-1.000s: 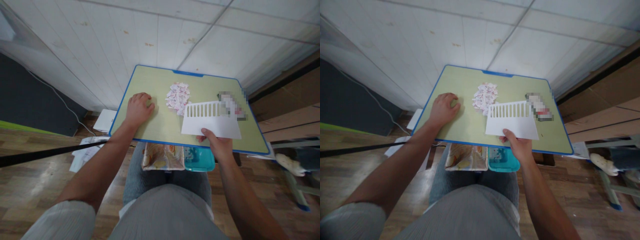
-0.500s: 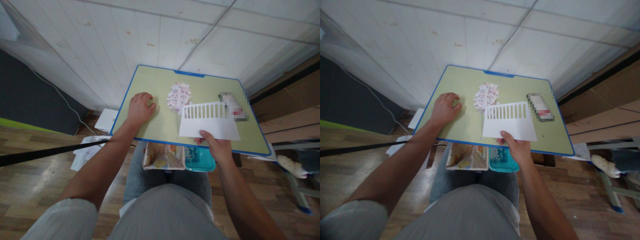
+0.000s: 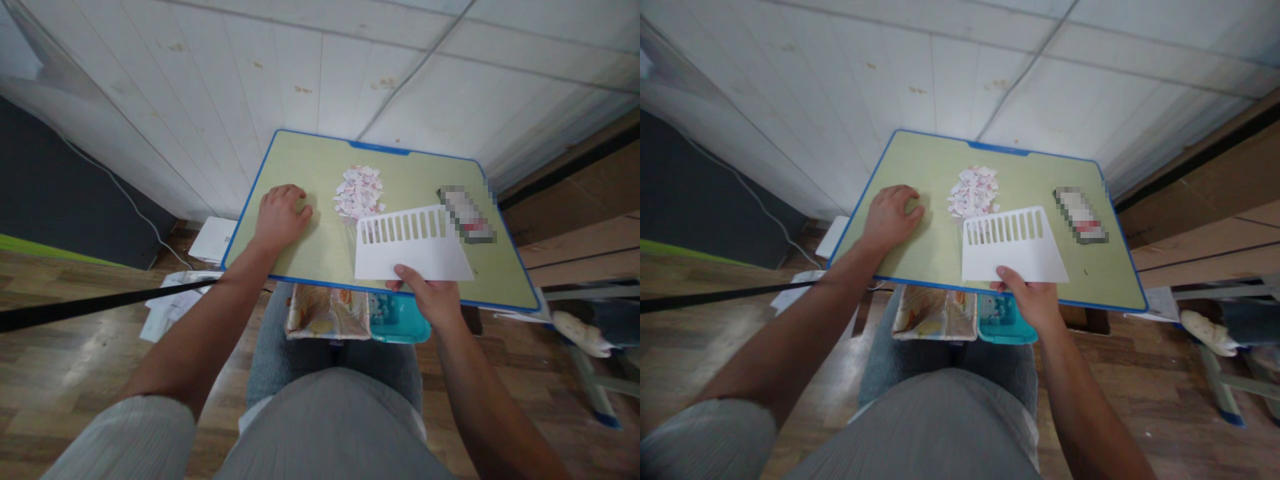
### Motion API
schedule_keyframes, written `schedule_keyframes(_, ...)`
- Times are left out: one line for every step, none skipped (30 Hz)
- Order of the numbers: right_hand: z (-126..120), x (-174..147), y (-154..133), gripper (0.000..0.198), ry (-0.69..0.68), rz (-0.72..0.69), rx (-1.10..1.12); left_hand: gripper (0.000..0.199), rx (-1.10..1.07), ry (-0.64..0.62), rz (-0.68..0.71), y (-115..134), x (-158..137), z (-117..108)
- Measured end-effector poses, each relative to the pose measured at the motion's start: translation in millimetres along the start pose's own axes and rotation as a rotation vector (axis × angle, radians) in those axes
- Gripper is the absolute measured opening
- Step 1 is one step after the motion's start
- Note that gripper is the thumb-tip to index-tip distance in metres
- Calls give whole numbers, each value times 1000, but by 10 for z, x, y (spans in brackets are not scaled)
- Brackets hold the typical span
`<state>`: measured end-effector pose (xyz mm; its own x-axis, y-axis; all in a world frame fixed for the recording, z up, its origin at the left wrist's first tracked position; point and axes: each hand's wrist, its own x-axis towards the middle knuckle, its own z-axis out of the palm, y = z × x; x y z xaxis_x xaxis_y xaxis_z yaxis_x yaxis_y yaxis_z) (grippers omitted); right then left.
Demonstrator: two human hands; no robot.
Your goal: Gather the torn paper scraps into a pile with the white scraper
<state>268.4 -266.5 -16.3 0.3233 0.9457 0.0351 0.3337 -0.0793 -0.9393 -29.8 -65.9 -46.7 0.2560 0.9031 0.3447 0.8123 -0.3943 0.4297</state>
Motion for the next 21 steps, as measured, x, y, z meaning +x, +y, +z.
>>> schedule_keyframes(-5, 1, -2, 56, -8, 2, 2, 30, 2, 5, 2, -3, 0, 6)
schedule_keyframes(-10, 2, -2, 55, -21, 6, 2, 30, 4, 11, 4, -6, -1, 12)
schedule_keyframes(-15, 3, -1, 53, -31, 12, 2, 29, 6, 18, 5, -9, -1, 17)
schedule_keyframes(-19, 3, 3, 51, -33, 19, 4, 29, 6, 24, 6, -11, -1, 23)
schedule_keyframes(-22, 2, 10, 50, -28, 24, 10, 29, 6, 28, 6, -13, 0, 27)
schedule_keyframes(-24, 0, 18, 48, -21, 29, 19, 29, 4, 30, 7, -14, 0, 30)
schedule_keyframes(-26, -3, 29, 46, -16, 32, 29, 29, 1, 31, 8, -14, 1, 31)
schedule_keyframes(-29, -5, 42, 44, -14, 32, 36, 29, -2, 31, 10, -14, 1, 31)
schedule_keyframes(-32, -8, 56, 44, -15, 26, 37, 29, -5, 31, 11, -14, 2, 30)
schedule_keyframes(-38, -9, 72, 43, -19, 20, 30, 29, -8, 30, 13, -13, 1, 29)
schedule_keyframes(-46, -9, 88, 43, -27, 12, 16, 29, -10, 28, 13, -12, 1, 27)
schedule_keyframes(-55, -8, 105, 44, -38, 2, -3, 29, -11, 27, 13, -10, -1, 25)
schedule_keyframes(-66, -6, 122, 43, -48, -9, -21, 29, -11, 26, 12, -9, -2, 23)
schedule_keyframes(-77, -3, 139, 43, -55, -20, -35, 29, -10, 25, 11, -8, -3, 21)
schedule_keyframes(-88, 0, 155, 41, -57, -31, -44, 28, -9, 25, 10, -7, -5, 20)
schedule_keyframes(-97, 3, 170, 39, -55, -41, -47, 28, -8, 26, 9, -7, -6, 20)
schedule_keyframes(-105, 5, 183, 37, -47, -50, -45, 28, -7, 26, 9, -7, -6, 19)
schedule_keyframes(-110, 6, 195, 35, -40, -54, -39, 27, -6, 25, 10, -7, -7, 18)
schedule_keyframes(-114, 5, 206, 33, -38, -56, -33, 27, -6, 25, 11, -7, -7, 18)
schedule_keyframes(-115, 3, 214, 32, -43, -56, -27, 27, -5, 25, 11, -7, -7, 17)
schedule_keyframes(-114, 1, 219, 32, -53, -52, -21, 27, -4, 25, 11, -7, -7, 16)
